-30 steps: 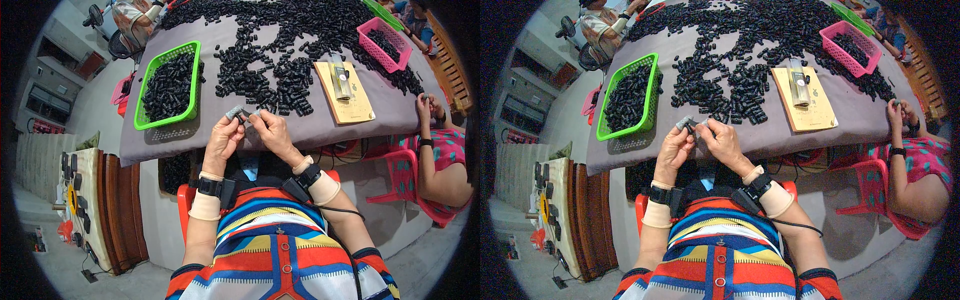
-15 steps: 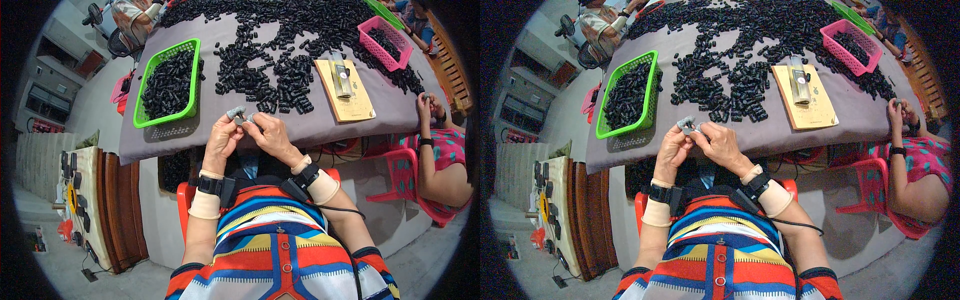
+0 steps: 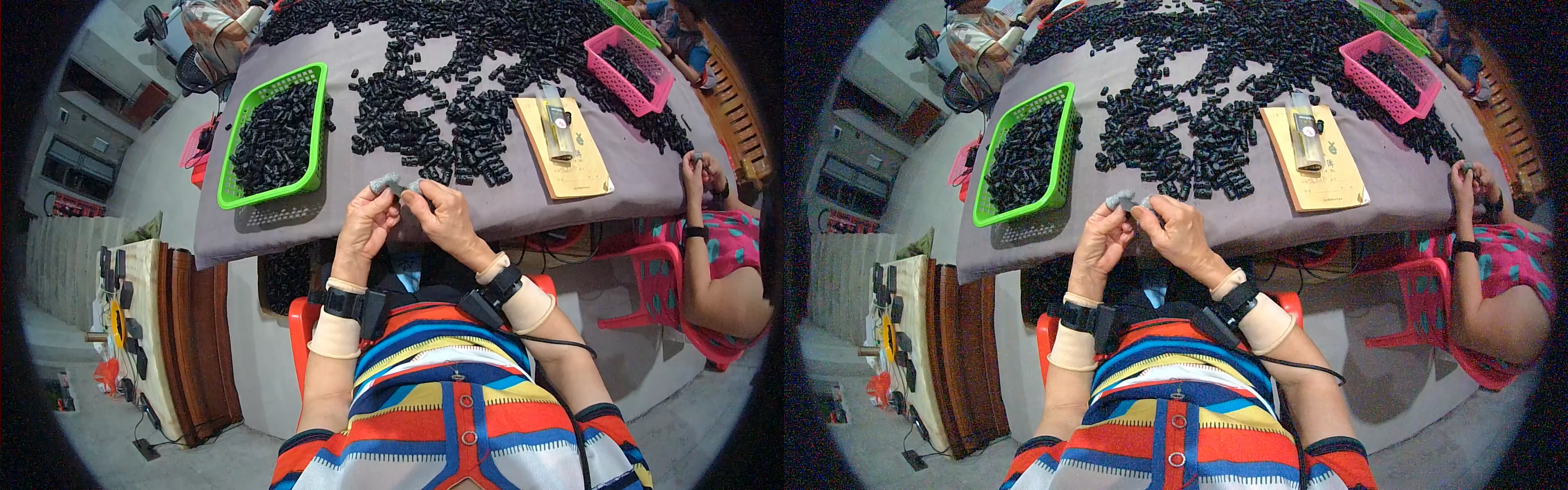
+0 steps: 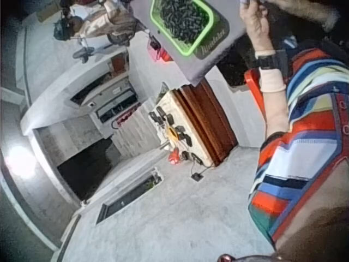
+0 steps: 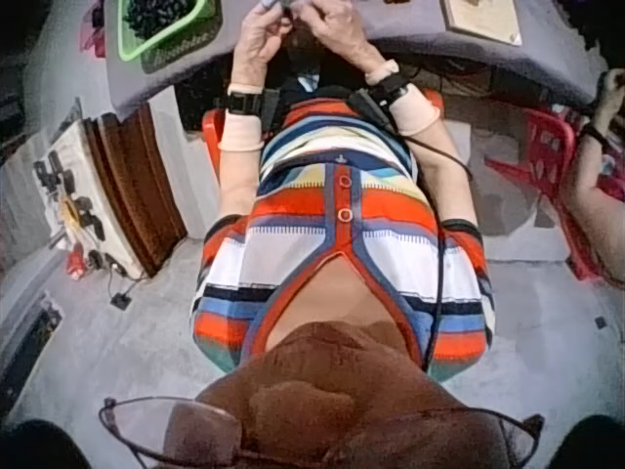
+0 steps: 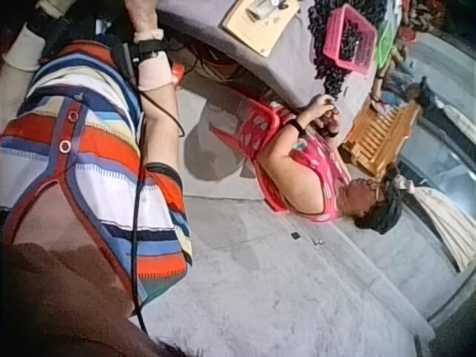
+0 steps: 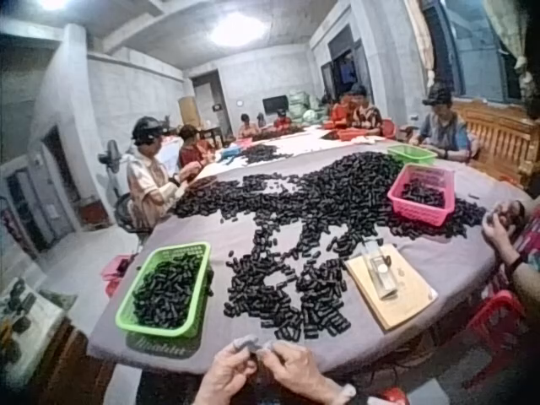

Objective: Assembling small black plastic components by hand in a shared work area.

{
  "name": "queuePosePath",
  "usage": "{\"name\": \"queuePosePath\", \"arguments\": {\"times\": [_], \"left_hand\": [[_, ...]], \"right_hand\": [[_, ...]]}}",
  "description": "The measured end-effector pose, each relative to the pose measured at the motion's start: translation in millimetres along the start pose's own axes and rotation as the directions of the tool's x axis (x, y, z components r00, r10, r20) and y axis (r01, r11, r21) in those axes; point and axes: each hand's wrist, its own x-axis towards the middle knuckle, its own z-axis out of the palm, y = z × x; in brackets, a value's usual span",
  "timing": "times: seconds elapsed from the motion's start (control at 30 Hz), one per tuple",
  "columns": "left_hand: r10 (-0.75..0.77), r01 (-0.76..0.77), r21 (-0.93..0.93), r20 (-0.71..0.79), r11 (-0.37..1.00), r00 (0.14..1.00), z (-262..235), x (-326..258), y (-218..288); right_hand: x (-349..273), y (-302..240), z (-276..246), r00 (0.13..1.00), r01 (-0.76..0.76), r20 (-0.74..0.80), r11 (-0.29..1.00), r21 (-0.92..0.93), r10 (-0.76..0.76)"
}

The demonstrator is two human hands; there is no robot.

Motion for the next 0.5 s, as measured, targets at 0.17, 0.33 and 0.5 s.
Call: {"name": "queuePosePath", "arguments": {"times": [0.17,0.33,0.5], "left_hand": [[0.01,-0.01,-0.016,0.011,1.0,1.0,3.6,-1.4,2.2],[0.022,-0.022,-0.05,-0.004,0.998,1.0,2.6,-1.3,0.7],[0.036,-0.036,-0.007,-0.017,0.999,0.999,3.4,-1.4,-2.1]], "right_hand": [[2.3,-3.2,-3.9,0.989,-0.15,0.002,0.986,0.076,0.15],[0.0,-3.3,-1.2,0.999,-0.047,0.017,0.999,-0.01,0.047],[-1.4,-1.4,1.5,0.998,0.055,0.022,0.995,-0.083,-0.053]]}}
